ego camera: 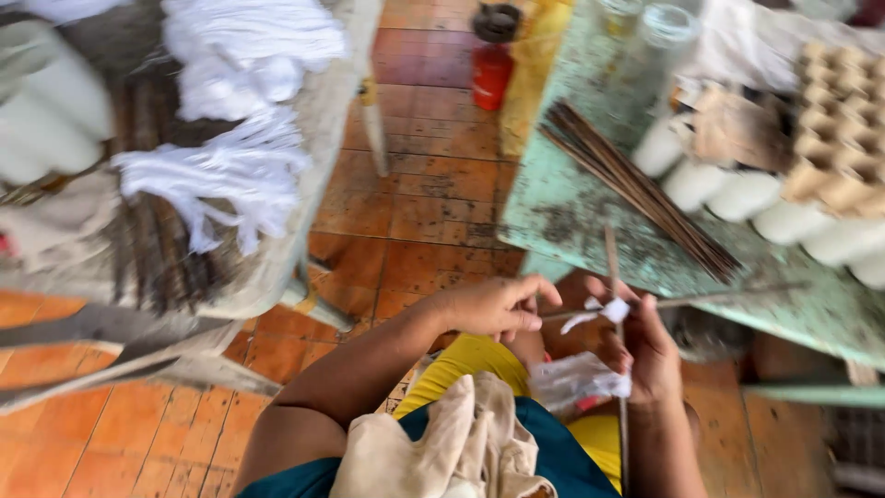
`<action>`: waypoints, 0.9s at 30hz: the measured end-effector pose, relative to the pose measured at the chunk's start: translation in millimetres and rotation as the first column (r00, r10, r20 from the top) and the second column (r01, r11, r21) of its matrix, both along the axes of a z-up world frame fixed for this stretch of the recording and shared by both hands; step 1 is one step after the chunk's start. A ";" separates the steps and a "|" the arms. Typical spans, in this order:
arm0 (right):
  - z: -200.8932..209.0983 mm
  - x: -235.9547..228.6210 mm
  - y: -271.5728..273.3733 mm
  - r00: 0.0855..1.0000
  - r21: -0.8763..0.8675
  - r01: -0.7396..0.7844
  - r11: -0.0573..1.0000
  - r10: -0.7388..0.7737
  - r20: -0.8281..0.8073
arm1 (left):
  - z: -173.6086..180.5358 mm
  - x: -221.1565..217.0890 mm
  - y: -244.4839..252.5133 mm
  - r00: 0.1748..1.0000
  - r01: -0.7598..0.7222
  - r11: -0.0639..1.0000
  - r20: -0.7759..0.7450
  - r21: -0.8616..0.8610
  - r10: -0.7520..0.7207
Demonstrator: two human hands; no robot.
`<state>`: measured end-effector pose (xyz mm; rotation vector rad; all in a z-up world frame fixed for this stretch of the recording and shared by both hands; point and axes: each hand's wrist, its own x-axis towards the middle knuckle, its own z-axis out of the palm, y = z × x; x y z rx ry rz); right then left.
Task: Tying cotton wicks onto wooden sticks as part of a candle-making process.
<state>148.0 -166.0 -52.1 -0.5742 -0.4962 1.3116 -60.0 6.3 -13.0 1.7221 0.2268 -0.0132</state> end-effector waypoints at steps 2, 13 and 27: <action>-4.2 1.8 1.8 0.998 0.050 -0.059 0.997 0.060 -0.027 | 5.5 -22.6 2.7 0.994 -0.089 0.984 -0.044 0.155 0.097; -25.1 -12.5 21.6 0.983 -0.180 -0.149 0.972 0.165 0.080 | 53.7 -139.4 80.9 0.609 -0.691 0.473 0.088 0.547 0.788; -20.5 7.3 25.0 0.981 -0.109 -0.085 0.990 0.102 0.164 | 0.2 -370.7 220.0 -0.397 -0.107 -0.182 0.126 0.977 0.909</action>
